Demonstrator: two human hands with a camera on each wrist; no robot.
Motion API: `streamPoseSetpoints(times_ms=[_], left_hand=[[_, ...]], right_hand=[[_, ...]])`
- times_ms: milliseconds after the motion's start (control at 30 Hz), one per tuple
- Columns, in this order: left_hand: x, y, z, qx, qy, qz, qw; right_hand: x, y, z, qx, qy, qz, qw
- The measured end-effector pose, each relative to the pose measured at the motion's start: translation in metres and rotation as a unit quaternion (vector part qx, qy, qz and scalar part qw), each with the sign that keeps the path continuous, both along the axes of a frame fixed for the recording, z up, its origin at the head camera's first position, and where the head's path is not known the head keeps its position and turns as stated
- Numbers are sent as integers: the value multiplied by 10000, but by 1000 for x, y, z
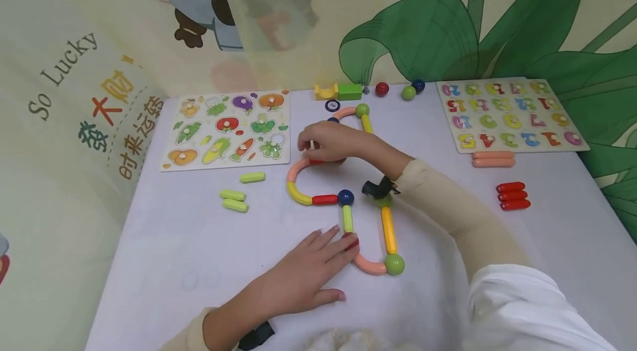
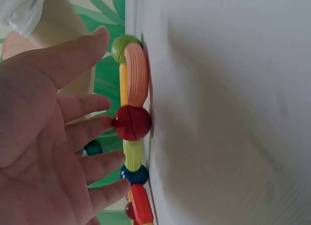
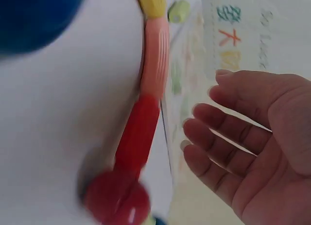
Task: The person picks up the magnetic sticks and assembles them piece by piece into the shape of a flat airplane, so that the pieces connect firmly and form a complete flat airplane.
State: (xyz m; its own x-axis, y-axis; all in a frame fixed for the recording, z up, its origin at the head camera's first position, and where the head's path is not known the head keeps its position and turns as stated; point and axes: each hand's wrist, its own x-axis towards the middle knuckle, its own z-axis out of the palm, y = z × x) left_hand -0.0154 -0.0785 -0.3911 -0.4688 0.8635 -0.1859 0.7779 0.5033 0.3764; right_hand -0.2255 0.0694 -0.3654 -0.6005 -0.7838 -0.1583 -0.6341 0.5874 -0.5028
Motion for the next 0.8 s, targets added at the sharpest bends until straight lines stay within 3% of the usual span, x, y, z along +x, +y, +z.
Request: streamPoseSetpoints(times_ms=[233, 400, 567, 800], left_hand=[[10, -4, -2, 212, 106, -144, 9996], [15, -8, -4, 263, 256, -133, 9992], [15, -8, -6, 300, 374, -141, 9988], [15, -9, -6, 299, 168, -105, 9994]], right_hand=[[0, -71, -16, 273, 465, 787, 9954], [6, -101, -25, 489, 934, 1168, 9875], [12, -115, -27, 640, 1279, 1148, 9831], [19, -118, -27, 1033, 1129, 989, 9833]])
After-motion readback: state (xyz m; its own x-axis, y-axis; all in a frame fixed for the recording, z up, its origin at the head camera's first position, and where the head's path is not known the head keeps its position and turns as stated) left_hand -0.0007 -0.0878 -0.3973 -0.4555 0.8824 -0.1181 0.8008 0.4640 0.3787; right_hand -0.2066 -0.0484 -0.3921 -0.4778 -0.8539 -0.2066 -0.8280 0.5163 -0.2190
